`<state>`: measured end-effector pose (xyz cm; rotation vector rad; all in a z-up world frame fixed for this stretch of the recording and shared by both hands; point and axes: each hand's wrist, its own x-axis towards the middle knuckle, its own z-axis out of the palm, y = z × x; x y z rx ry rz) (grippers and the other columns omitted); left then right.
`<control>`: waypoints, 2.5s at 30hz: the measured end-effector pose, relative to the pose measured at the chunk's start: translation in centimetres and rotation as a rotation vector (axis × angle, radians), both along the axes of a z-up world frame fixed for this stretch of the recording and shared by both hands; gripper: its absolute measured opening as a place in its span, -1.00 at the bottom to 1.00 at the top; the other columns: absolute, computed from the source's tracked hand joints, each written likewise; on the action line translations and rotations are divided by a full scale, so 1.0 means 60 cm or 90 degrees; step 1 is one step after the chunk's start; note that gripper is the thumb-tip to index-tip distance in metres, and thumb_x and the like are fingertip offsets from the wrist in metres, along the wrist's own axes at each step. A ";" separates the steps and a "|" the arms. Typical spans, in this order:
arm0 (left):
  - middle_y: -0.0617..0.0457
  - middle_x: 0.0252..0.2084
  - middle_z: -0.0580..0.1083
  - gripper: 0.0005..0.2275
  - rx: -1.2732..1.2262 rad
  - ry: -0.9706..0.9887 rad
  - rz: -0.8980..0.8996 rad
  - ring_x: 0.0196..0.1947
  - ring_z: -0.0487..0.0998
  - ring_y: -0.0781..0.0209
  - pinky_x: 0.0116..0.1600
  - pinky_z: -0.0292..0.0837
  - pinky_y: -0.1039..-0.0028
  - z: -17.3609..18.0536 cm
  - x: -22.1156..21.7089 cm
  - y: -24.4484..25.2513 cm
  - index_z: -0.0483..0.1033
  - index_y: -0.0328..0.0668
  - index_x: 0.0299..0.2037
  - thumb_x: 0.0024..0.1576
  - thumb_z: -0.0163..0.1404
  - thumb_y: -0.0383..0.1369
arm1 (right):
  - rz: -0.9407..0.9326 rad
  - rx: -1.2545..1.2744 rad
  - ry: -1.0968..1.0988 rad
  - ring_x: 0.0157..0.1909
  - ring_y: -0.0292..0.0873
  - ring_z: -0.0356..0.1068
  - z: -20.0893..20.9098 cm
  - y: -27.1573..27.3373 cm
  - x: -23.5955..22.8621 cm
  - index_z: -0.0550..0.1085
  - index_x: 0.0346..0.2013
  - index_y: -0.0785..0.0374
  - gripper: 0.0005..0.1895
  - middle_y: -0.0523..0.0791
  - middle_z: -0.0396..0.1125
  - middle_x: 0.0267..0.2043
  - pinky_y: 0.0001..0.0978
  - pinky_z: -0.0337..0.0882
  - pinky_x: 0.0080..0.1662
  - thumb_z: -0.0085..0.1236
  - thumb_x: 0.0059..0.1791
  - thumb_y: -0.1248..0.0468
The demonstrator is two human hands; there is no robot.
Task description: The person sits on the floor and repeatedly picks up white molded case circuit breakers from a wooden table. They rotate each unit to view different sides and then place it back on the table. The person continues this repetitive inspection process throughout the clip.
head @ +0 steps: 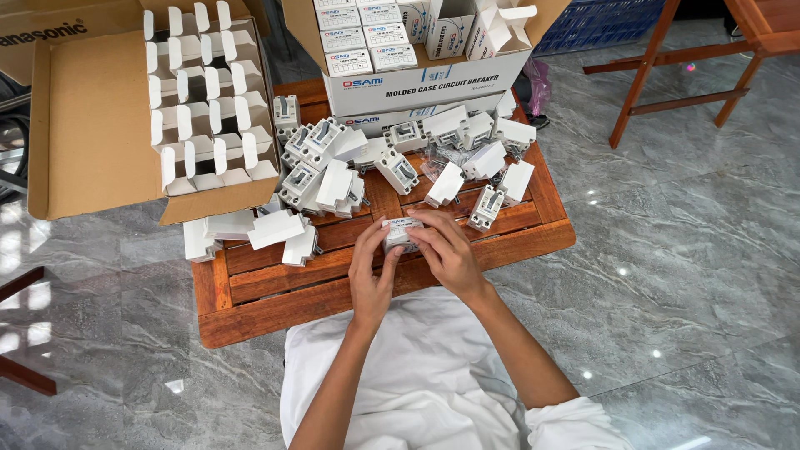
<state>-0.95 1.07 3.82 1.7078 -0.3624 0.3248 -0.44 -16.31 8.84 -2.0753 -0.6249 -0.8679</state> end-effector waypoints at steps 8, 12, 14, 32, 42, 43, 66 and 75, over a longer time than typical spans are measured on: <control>-0.13 0.40 0.51 -0.77 -0.010 -0.018 0.006 0.42 0.55 -0.30 0.40 0.55 -0.20 0.005 -0.005 0.000 0.58 -0.18 0.24 0.40 0.12 -0.53 | 0.048 -0.001 0.025 0.19 0.28 0.60 -0.002 -0.013 -0.004 0.70 0.01 0.30 -0.81 0.09 0.58 0.19 0.18 0.60 0.14 0.37 0.09 0.47; -0.13 0.42 0.50 -0.83 0.002 -0.043 0.026 0.43 0.56 -0.32 0.38 0.57 -0.18 -0.003 -0.007 -0.003 0.66 -0.14 0.08 0.37 0.13 -0.58 | 0.063 -0.016 0.040 0.22 0.35 0.57 -0.015 -0.019 -0.004 0.70 -0.02 0.33 -0.81 0.14 0.55 0.23 0.23 0.59 0.16 0.40 0.07 0.46; -0.14 0.42 0.50 -0.85 0.003 -0.045 0.025 0.43 0.55 -0.34 0.37 0.58 -0.20 0.009 -0.010 -0.004 0.67 -0.15 0.04 0.37 0.12 -0.60 | 0.059 -0.016 0.045 0.24 0.34 0.57 -0.027 -0.020 -0.007 0.70 -0.02 0.33 -0.81 0.15 0.54 0.24 0.22 0.59 0.17 0.41 0.06 0.46; -0.11 0.13 0.62 -0.49 0.188 0.156 -0.110 0.28 0.66 -0.24 0.38 0.55 -0.06 0.081 0.080 0.034 0.51 -0.18 0.28 0.14 0.43 -0.40 | 0.041 0.132 0.209 0.49 0.29 0.37 -0.022 -0.018 -0.024 0.34 0.38 0.39 -0.52 0.18 0.30 0.53 0.18 0.47 0.34 0.23 0.19 0.40; -0.09 0.13 0.40 -0.54 0.319 -0.159 -0.065 0.09 0.53 -0.12 0.11 0.43 0.16 0.422 0.405 -0.062 0.40 -0.25 0.41 0.34 0.23 -0.43 | -0.067 0.206 0.155 0.28 0.03 0.47 -0.087 -0.016 -0.031 0.37 0.37 0.42 -0.62 0.14 0.33 0.41 -0.20 0.62 0.28 0.10 0.26 0.37; -0.09 0.13 0.40 -0.54 0.316 -0.167 -0.068 0.09 0.53 -0.12 0.11 0.43 0.16 0.416 0.444 -0.082 0.40 -0.25 0.41 0.34 0.23 -0.43 | -0.071 0.204 0.146 0.28 0.03 0.47 -0.087 -0.016 -0.031 0.37 0.37 0.42 -0.62 0.14 0.33 0.41 -0.20 0.62 0.28 0.10 0.26 0.37; -0.09 0.19 0.42 -0.47 0.586 0.002 -0.105 0.19 0.51 -0.24 0.13 0.50 -0.08 0.340 0.661 -0.192 0.49 -0.12 0.40 0.15 0.15 -0.42 | -0.164 0.129 0.098 0.03 0.00 0.59 -0.090 -0.014 -0.033 0.51 0.00 0.40 -0.89 0.12 0.39 0.18 -0.21 0.62 0.07 0.05 0.21 0.47; -0.14 0.19 0.44 -0.43 0.806 -0.250 -0.041 0.23 0.41 -0.21 0.25 0.43 -0.03 0.210 0.696 -0.189 0.59 -0.09 0.25 0.07 0.46 -0.12 | -0.164 0.126 0.104 0.09 0.07 0.56 -0.103 -0.015 -0.033 0.53 -0.02 0.40 -0.88 0.16 0.40 0.17 -0.24 0.59 -0.02 0.06 0.18 0.49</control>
